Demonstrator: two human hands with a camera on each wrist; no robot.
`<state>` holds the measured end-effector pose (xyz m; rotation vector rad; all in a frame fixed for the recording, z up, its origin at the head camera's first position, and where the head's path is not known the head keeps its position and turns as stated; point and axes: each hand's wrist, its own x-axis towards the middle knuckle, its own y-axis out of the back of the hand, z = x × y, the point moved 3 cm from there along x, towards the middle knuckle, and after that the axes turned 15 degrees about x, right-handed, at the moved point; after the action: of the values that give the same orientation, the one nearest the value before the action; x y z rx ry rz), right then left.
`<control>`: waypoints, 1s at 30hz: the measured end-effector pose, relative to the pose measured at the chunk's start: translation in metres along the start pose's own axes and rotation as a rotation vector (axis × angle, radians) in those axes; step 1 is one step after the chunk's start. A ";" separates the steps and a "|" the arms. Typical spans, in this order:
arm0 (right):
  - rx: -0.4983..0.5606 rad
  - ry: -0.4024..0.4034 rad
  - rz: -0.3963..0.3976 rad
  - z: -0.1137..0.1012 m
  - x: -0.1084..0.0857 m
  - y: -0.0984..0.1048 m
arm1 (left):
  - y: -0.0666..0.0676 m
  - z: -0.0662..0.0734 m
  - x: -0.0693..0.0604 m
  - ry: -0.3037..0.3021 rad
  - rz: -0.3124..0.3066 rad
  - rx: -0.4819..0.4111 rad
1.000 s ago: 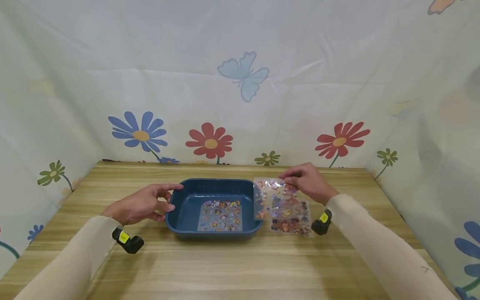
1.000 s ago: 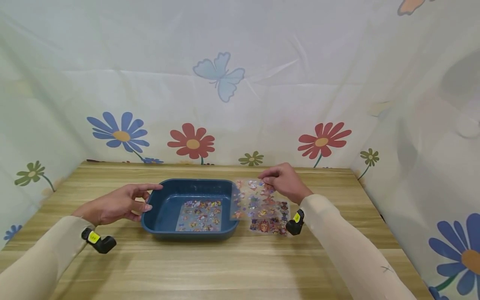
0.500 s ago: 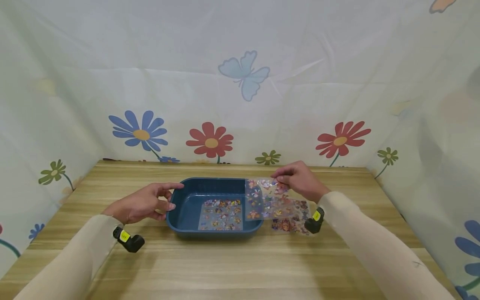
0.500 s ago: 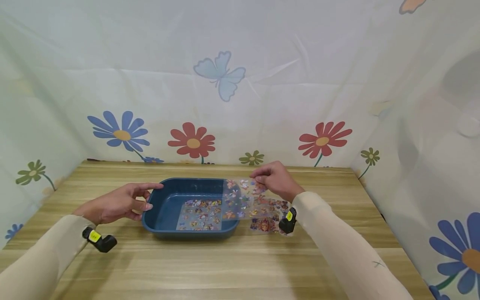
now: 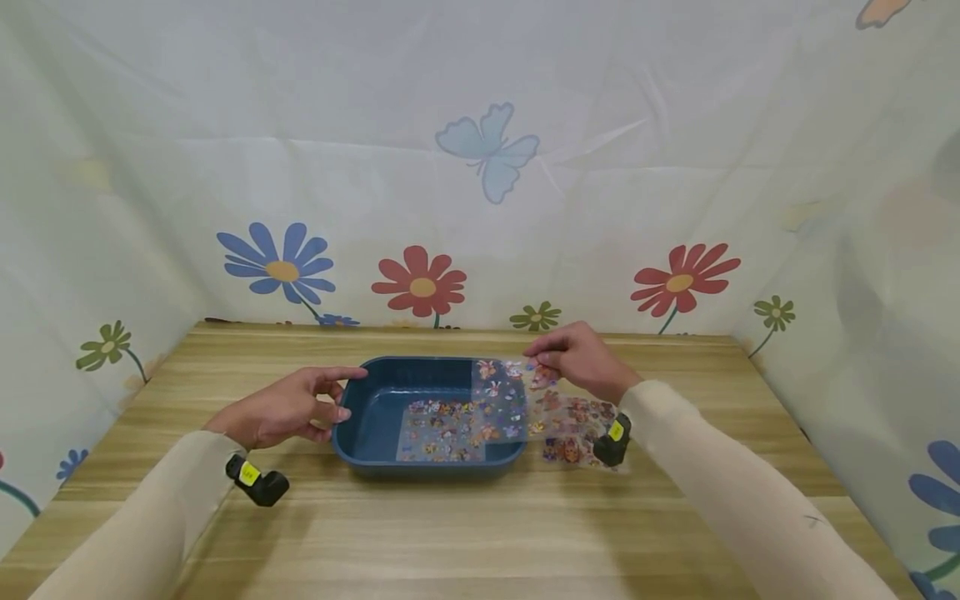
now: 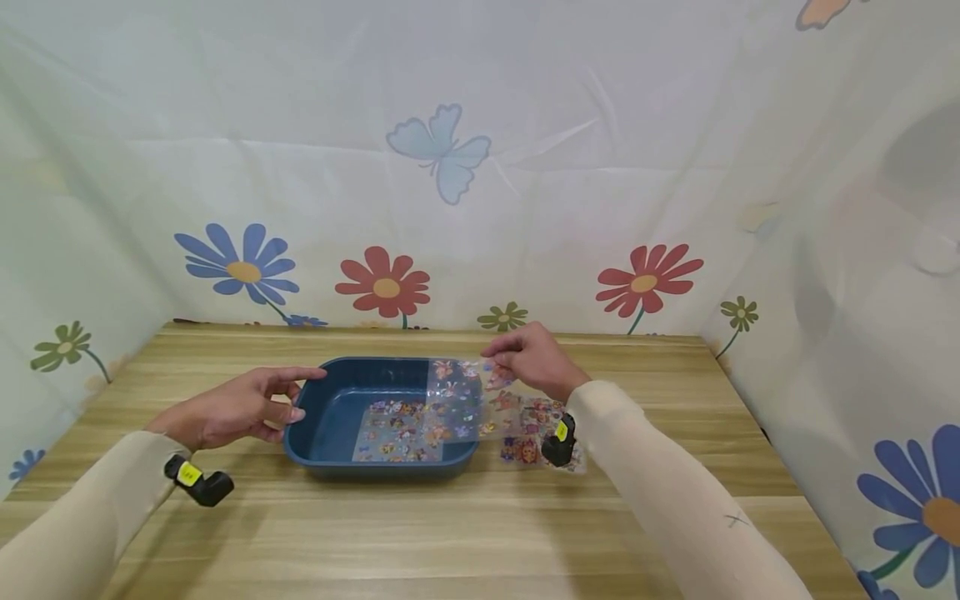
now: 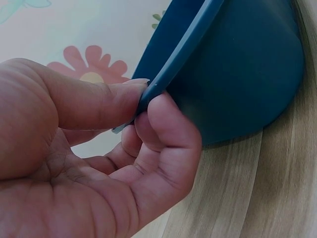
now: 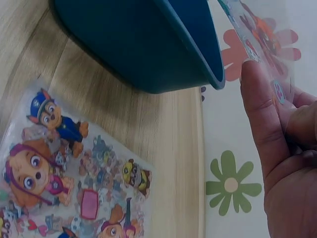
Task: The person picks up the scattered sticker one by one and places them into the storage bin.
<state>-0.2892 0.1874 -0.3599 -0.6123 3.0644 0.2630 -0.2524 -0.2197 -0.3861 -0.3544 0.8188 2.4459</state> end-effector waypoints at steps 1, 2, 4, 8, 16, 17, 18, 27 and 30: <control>0.000 0.003 -0.002 0.000 0.001 -0.001 | 0.000 0.000 0.000 -0.003 -0.003 0.000; 0.002 0.004 -0.005 0.000 0.001 -0.003 | 0.000 0.000 0.000 -0.009 -0.006 0.000; -0.003 0.007 -0.010 0.000 0.002 -0.006 | 0.000 -0.001 -0.001 -0.016 -0.013 -0.001; -0.015 -0.003 -0.011 -0.001 0.005 -0.011 | 0.000 -0.001 -0.001 -0.024 -0.017 -0.004; -0.038 -0.026 -0.013 -0.003 0.010 -0.022 | 0.000 -0.002 0.001 0.008 0.008 -0.011; -0.036 -0.029 -0.014 -0.003 0.011 -0.023 | 0.000 -0.002 0.001 0.007 0.008 -0.010; -0.037 -0.028 -0.019 -0.003 0.011 -0.024 | 0.000 -0.002 0.001 0.007 0.009 -0.010; -0.069 -0.018 -0.038 -0.003 0.017 -0.035 | 0.000 -0.001 0.000 0.000 0.006 -0.012; -0.066 -0.015 -0.048 -0.005 0.019 -0.039 | -0.001 -0.001 0.000 0.007 0.010 -0.016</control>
<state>-0.2912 0.1437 -0.3624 -0.6821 3.0329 0.3671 -0.2523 -0.2194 -0.3872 -0.3652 0.8061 2.4632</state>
